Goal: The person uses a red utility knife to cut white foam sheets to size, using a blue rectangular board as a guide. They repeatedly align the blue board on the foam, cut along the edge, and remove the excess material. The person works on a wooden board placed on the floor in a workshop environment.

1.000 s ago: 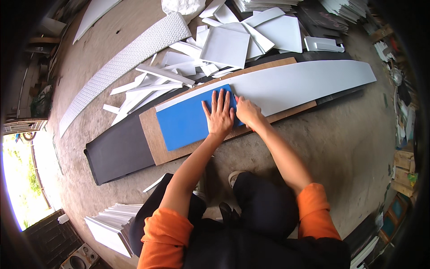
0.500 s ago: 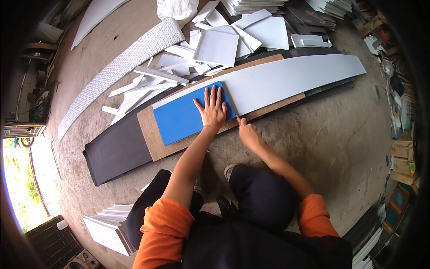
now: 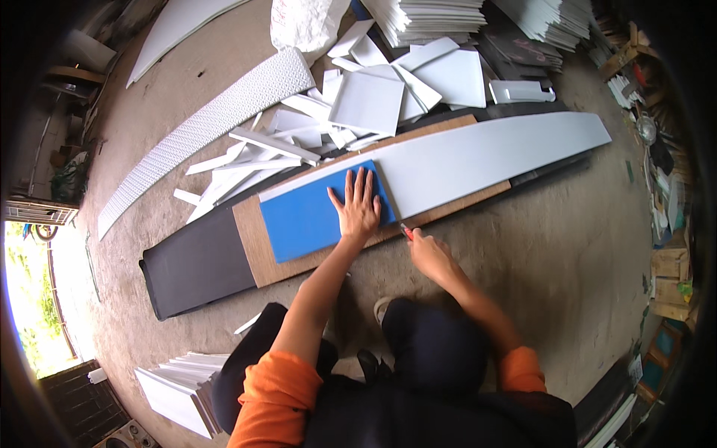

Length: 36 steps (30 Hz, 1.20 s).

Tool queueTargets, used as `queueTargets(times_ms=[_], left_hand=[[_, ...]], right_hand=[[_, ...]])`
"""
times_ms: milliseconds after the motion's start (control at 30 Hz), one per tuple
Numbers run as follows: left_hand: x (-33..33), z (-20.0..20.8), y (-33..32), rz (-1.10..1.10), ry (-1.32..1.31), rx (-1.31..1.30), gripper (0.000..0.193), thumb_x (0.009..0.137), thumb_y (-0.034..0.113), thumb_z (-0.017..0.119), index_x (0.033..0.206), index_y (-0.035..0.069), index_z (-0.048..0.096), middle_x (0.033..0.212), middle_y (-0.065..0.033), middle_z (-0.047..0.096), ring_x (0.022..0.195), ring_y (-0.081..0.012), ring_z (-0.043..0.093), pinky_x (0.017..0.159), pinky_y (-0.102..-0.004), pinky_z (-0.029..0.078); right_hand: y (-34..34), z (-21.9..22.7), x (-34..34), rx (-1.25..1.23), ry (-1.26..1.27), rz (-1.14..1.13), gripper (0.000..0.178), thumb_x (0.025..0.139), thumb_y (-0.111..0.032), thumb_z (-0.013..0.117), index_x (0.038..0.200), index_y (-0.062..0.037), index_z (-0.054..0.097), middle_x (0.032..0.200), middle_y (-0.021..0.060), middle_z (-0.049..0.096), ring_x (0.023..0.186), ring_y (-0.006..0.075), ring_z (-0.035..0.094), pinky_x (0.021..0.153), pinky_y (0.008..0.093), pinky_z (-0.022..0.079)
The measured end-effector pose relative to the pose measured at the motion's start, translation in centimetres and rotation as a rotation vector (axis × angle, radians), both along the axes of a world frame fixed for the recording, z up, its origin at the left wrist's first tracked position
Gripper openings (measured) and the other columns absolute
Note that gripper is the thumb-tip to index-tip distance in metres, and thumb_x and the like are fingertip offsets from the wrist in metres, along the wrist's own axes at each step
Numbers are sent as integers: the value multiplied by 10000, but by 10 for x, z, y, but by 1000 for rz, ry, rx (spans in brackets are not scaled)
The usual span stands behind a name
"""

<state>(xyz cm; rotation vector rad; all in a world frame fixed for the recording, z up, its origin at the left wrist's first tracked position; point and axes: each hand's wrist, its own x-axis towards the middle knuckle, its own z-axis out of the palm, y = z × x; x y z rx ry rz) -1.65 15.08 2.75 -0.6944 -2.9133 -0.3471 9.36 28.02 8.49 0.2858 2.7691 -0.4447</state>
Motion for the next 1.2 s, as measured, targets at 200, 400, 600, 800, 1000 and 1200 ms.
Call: queueTargets(times_ms=[200,400,600,800,1000,1200], left_hand=[[-11,12,0,-33,-38,86,558,778,334,477,1292,162,342,1318,-29,329,1249,-228,231,967,-544,113],[-20,13,-4,-15,-60,43,543,780,351,477,1289,212,348,1270,-4,362,1206,-203,270,940,-511,139],[-23,13,-3,-28,-79,55,551,777,340,463,1292,188,339,1277,-28,345,1216,-210,253,965,-497,125],[-24,13,-3,-31,-76,38,559,773,341,462,1294,182,337,1279,-32,340,1218,-217,248,968,-497,124],[-23,12,-2,-29,-49,49,561,775,349,458,1296,181,336,1275,-31,341,1215,-219,250,961,-496,136],[-20,8,-1,-21,0,31,556,786,360,450,1299,179,335,1274,-27,344,1204,-218,264,952,-499,150]], right_hand=[[5,-1,-86,27,241,-93,193,857,-208,440,895,-19,425,592,161,591,572,316,614,498,393,496],[-13,-31,-133,31,302,-56,162,820,-160,481,877,-22,419,599,146,601,585,286,626,512,363,509],[-18,-35,-141,-14,281,-53,177,844,-142,432,939,6,415,624,187,597,608,318,621,519,382,508],[-22,-35,-146,-19,295,-71,153,827,-112,419,918,10,434,644,189,605,624,323,623,536,381,512],[-19,-28,-159,-75,210,-84,172,830,-128,398,890,15,472,724,215,610,700,354,619,608,426,500],[-17,-16,-145,-130,73,-91,218,828,-147,392,926,30,474,814,253,598,788,380,601,686,454,480]])
